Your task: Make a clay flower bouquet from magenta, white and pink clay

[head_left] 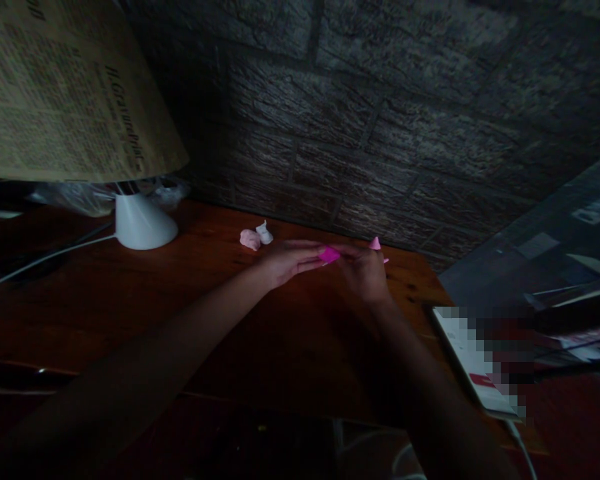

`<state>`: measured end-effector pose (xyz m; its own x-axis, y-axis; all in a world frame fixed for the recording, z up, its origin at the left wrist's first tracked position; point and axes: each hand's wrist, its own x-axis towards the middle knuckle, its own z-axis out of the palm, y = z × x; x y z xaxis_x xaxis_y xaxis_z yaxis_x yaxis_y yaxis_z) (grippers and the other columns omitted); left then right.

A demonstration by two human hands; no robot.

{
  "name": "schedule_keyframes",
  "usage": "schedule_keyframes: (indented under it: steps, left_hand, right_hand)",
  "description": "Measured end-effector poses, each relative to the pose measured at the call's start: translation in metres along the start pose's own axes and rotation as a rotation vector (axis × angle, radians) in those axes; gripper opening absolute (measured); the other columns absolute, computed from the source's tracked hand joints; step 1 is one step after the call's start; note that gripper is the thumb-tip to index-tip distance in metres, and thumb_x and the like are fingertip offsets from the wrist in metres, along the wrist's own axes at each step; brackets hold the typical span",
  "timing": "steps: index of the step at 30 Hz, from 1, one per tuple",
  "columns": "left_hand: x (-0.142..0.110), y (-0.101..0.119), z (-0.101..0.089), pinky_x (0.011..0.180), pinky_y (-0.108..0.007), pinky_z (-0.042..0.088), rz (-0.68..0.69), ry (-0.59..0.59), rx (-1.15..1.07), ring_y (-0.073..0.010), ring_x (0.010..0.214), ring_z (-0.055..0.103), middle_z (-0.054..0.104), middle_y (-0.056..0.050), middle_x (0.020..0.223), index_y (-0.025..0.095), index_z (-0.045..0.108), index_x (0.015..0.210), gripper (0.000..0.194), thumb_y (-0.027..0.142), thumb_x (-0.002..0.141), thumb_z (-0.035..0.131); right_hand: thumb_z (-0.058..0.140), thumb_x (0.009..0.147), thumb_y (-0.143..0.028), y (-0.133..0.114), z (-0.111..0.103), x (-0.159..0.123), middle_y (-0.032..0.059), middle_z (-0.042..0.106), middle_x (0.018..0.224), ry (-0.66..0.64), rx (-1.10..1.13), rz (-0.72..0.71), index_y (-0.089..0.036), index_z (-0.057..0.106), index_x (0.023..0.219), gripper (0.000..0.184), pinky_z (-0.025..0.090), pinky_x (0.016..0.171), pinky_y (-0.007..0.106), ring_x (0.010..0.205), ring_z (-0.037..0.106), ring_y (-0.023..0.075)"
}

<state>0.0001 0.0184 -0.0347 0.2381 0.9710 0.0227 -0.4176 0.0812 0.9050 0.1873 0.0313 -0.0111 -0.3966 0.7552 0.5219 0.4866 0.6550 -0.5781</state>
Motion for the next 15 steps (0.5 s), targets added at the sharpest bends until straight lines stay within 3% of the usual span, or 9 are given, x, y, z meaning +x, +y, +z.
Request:
schedule_keyframes:
  steps: [5,9,11,15]
  left_hand:
    - [0.0,-0.001,-0.002,0.112,-0.046,0.046,-0.053,-0.028,-0.099,-0.0218,0.103,0.073,0.079,-0.01,0.104,0.015,0.078,0.088,0.014,0.017,0.075,0.081]
    - [0.004,-0.002,-0.004,0.11,-0.044,0.047,-0.05,0.051,-0.179,-0.0188,0.095,0.073,0.079,-0.008,0.098,0.015,0.076,0.089,0.014,0.01,0.076,0.078]
    - [0.005,-0.001,-0.005,0.111,-0.042,0.047,-0.009,0.11,-0.234,-0.0177,0.095,0.073,0.078,-0.007,0.097,0.015,0.075,0.095,0.02,0.006,0.077,0.078]
    - [0.003,0.005,0.0,0.108,-0.038,0.049,0.042,0.167,-0.308,-0.0153,0.091,0.074,0.078,-0.007,0.094,0.013,0.074,0.095,0.019,0.002,0.08,0.072]
  right_hand:
    - [0.062,0.087,-0.022,0.005,0.003,-0.001,0.005,0.082,0.094,-0.029,0.018,0.021,-0.027,0.082,0.096,0.023,0.058,0.091,0.045,0.089,0.078,0.0274]
    - [0.068,0.084,-0.034,0.012,0.007,0.0,0.0077,0.08,0.107,-0.042,0.176,0.09,-0.024,0.077,0.11,0.029,0.059,0.09,0.043,0.095,0.077,0.026]
    - [0.07,0.083,-0.039,0.012,0.007,0.001,0.0101,0.079,0.107,0.022,0.223,0.139,-0.022,0.075,0.112,0.034,0.059,0.088,0.042,0.094,0.076,0.0259]
    - [0.07,0.082,-0.047,0.003,0.006,0.002,0.0099,0.079,0.092,0.21,0.23,0.196,-0.019,0.076,0.092,0.031,0.057,0.082,0.039,0.083,0.073,0.023]
